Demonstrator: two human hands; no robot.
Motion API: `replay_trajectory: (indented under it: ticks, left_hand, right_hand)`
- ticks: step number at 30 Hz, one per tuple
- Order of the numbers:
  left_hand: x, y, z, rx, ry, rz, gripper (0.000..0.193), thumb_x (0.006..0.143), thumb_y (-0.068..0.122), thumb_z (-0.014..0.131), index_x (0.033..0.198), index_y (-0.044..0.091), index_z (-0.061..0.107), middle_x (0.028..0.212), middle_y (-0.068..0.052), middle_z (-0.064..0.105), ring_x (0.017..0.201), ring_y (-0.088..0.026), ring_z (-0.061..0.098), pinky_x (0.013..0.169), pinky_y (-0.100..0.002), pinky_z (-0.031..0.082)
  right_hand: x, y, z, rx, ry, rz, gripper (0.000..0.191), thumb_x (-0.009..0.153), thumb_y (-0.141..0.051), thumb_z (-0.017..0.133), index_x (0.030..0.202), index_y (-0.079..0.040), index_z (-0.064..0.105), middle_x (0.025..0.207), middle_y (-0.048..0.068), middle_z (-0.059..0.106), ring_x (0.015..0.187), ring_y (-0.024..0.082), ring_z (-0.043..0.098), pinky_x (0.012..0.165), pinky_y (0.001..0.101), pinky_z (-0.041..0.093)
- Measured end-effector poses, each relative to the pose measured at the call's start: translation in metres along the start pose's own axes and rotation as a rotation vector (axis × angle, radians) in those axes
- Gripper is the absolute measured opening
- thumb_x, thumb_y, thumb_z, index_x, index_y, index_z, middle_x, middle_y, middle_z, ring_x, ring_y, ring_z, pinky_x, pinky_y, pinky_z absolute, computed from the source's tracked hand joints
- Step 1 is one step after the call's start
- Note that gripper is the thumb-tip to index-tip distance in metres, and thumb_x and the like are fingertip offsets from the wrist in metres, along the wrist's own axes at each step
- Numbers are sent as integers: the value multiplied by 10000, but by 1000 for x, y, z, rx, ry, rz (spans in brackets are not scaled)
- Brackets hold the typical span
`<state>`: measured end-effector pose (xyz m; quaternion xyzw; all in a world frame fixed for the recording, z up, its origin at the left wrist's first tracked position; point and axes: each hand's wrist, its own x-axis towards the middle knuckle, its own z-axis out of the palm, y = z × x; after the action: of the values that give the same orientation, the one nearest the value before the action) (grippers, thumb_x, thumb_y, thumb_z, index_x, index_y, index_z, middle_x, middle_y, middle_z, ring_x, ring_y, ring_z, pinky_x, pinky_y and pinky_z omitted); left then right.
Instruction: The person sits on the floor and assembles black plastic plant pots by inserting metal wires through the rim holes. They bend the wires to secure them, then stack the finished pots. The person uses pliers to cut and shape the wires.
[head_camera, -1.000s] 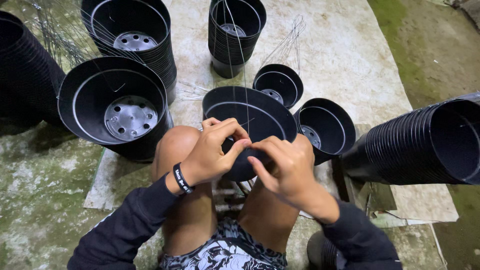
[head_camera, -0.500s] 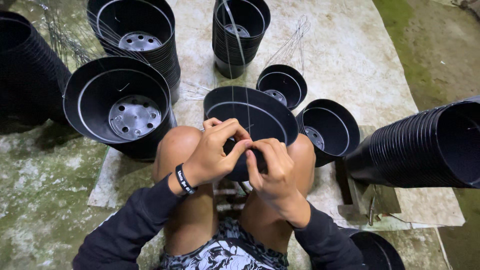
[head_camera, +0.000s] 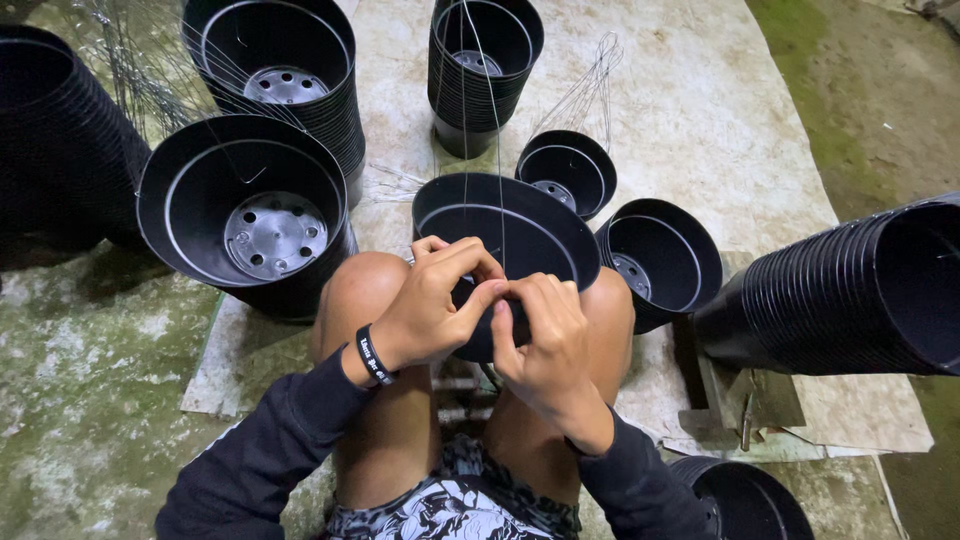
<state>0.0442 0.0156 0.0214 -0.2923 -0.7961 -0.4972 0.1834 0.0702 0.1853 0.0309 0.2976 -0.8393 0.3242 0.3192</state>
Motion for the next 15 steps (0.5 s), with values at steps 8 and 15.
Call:
replay_trajectory:
  ticks: [8, 15]
  left_hand:
    - [0, 1, -2, -2, 16, 19, 43, 914, 111, 695, 902, 72, 682, 832, -5, 648, 784, -155, 619, 880, -346, 328]
    - [2, 2, -3, 20, 31, 25, 37, 905, 107, 691, 899, 74, 674, 841, -15, 651, 797, -176, 624, 862, -346, 329]
  right_hand:
    - [0, 2, 2, -12, -8, 4, 115, 853, -16, 695, 944, -31, 626, 853, 101, 614, 798, 282, 589, 740, 392, 394]
    - [-3, 0, 4, 17, 51, 10, 146, 869, 12, 692, 996, -32, 637, 920, 89, 653, 840, 266, 616, 770, 374, 413]
